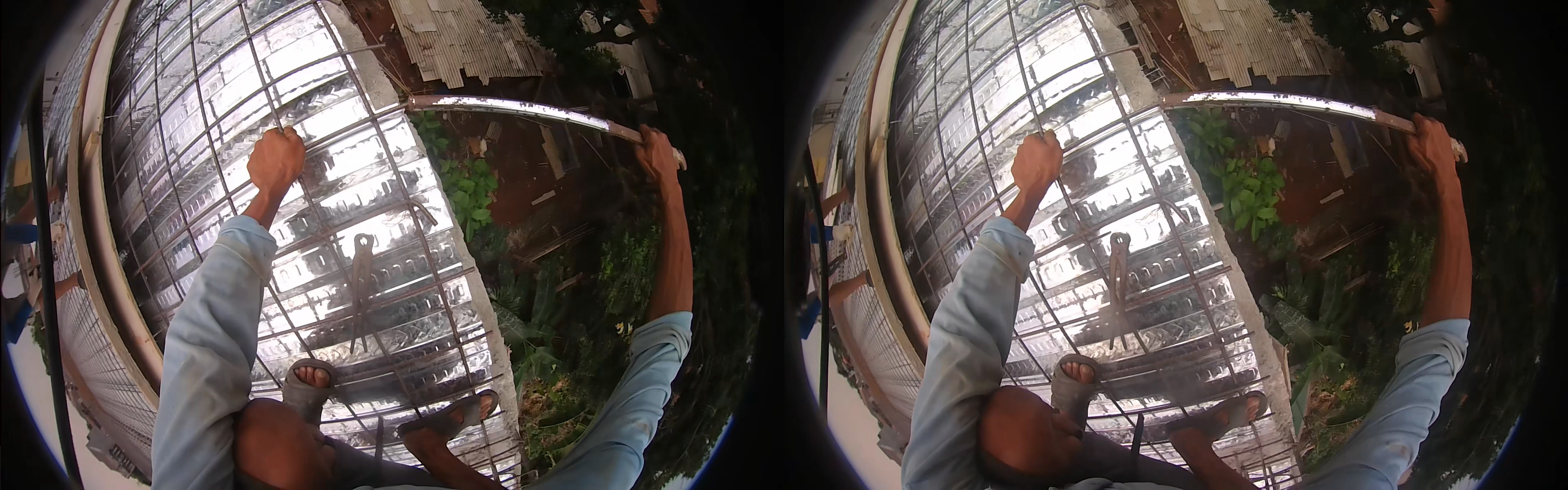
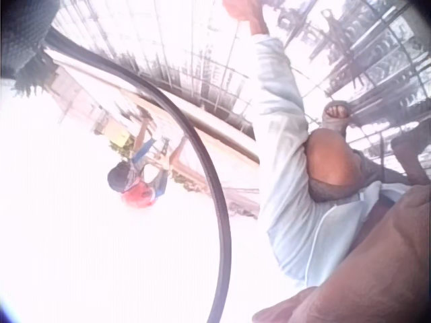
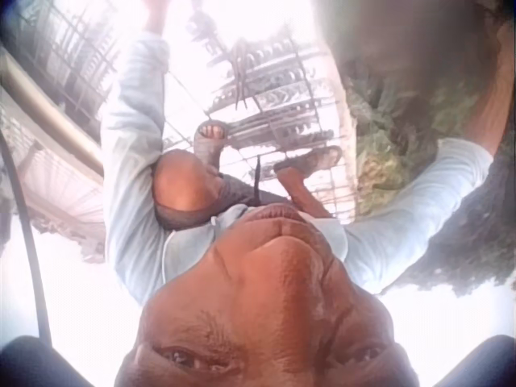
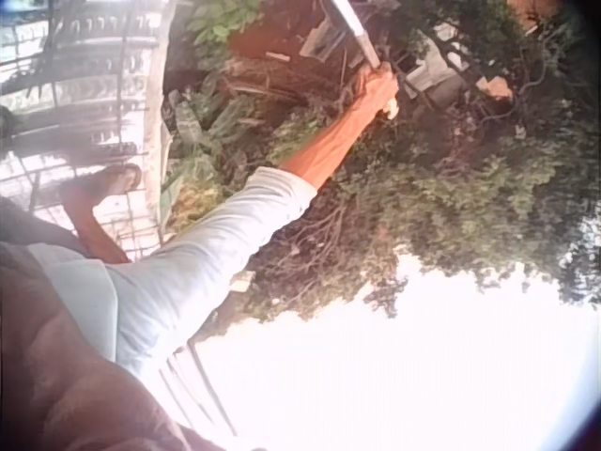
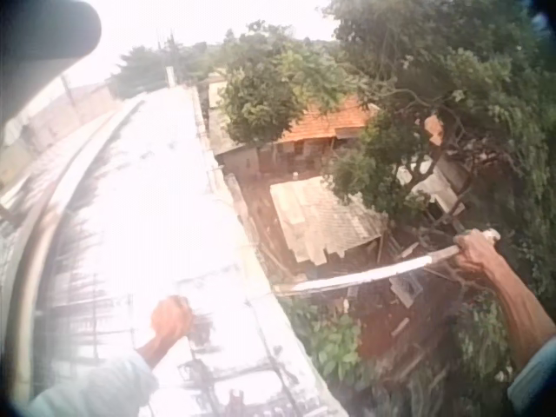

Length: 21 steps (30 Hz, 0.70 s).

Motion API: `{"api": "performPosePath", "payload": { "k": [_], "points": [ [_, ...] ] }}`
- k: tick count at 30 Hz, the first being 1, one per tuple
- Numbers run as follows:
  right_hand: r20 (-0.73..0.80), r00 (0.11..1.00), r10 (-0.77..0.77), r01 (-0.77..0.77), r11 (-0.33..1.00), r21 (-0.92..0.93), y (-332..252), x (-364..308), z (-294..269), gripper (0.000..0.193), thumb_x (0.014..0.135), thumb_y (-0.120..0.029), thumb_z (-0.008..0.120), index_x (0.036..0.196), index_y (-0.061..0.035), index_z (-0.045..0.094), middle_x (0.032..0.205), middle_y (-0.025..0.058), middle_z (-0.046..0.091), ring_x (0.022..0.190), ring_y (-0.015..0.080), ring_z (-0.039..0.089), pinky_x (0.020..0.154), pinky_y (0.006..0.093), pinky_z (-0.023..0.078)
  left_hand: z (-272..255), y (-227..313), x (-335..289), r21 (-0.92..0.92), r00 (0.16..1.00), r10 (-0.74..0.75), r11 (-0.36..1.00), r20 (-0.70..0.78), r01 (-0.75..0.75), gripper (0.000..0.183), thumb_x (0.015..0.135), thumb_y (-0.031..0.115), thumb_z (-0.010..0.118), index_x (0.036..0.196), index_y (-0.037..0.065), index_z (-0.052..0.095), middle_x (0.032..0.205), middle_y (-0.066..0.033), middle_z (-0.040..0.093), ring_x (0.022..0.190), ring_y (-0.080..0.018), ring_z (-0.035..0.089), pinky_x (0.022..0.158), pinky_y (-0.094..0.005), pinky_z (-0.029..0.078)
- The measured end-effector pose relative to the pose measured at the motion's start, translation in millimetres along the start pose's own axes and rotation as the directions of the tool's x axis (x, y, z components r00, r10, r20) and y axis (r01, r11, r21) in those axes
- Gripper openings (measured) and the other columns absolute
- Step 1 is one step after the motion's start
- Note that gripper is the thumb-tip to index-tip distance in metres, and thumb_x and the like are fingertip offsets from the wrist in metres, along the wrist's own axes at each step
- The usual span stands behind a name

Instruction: The person is assembling a rebar grid on a construction site. They use pliers to bend and secure wire ties at the intersections of the rebar rods. The person also uses a long metal bar to adjust the alignment of the rebar grid.

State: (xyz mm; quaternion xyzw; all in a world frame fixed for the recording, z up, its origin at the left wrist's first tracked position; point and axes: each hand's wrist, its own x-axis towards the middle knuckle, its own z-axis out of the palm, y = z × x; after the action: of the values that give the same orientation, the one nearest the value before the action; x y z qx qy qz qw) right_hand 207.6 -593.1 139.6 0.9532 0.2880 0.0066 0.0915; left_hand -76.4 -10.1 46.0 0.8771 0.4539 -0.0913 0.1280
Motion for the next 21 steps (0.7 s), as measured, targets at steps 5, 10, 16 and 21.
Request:
{"api": "performPosePath", "payload": {
  "k": [5, 10, 16, 21],
  "points": [
    [0.030, 0.998, -0.063, 0.062, 0.998, 0.015, 2, 70, 18, 0.022, 0.086, -0.015, 0.054, 0.100, 0.0000, 0.061, 0.099, 0.0256, 0.066, 0.103, 0.0468, 0.059, 0.087, 0.0560, 0.045, -2, 4, 5, -0.020, 1.000, 0.017, 1.000, -0.012, -0.017, 0.051, 0.098, 0.040, 0.045, 0.105, -0.002, 0.073, 0.102, -0.0267, 0.072, 0.097, -0.0429, 0.070, 0.088, -0.0492, 0.053],
    [0.044, 0.998, -0.046, 0.048, 0.998, -0.040, 13, 81, 37, 0.021, 0.086, -0.014, 0.056, 0.099, 0.0014, 0.061, 0.098, 0.0274, 0.066, 0.101, 0.0463, 0.060, 0.087, 0.0550, 0.047, -3, 13, 2, -0.036, 1.000, 0.028, 0.999, 0.014, -0.027, 0.052, 0.097, 0.040, 0.045, 0.102, -0.003, 0.073, 0.100, -0.0273, 0.072, 0.096, -0.0436, 0.070, 0.087, -0.0493, 0.053],
    [0.041, 0.998, -0.043, 0.046, 0.996, -0.076, -5, 101, 37, 0.019, 0.090, -0.014, 0.052, 0.101, -0.0004, 0.059, 0.104, 0.0255, 0.065, 0.104, 0.0448, 0.060, 0.087, 0.0539, 0.048, -4, 5, 3, -0.056, 1.000, 0.018, 0.998, 0.002, -0.018, 0.052, 0.097, 0.039, 0.045, 0.102, -0.004, 0.073, 0.098, -0.0278, 0.072, 0.094, -0.0441, 0.070, 0.086, -0.0500, 0.054],
    [0.079, 0.995, -0.061, 0.073, 0.984, -0.162, 10, 104, 49, 0.023, 0.086, -0.017, 0.055, 0.101, 0.0000, 0.060, 0.098, 0.0270, 0.066, 0.098, 0.0464, 0.061, 0.086, 0.0554, 0.048, -5, 6, 4, -0.062, 0.999, 0.033, 0.998, 0.031, -0.031, 0.050, 0.097, 0.039, 0.046, 0.102, -0.003, 0.074, 0.099, -0.0272, 0.072, 0.095, -0.0443, 0.070, 0.087, -0.0502, 0.054]
  ]
}}
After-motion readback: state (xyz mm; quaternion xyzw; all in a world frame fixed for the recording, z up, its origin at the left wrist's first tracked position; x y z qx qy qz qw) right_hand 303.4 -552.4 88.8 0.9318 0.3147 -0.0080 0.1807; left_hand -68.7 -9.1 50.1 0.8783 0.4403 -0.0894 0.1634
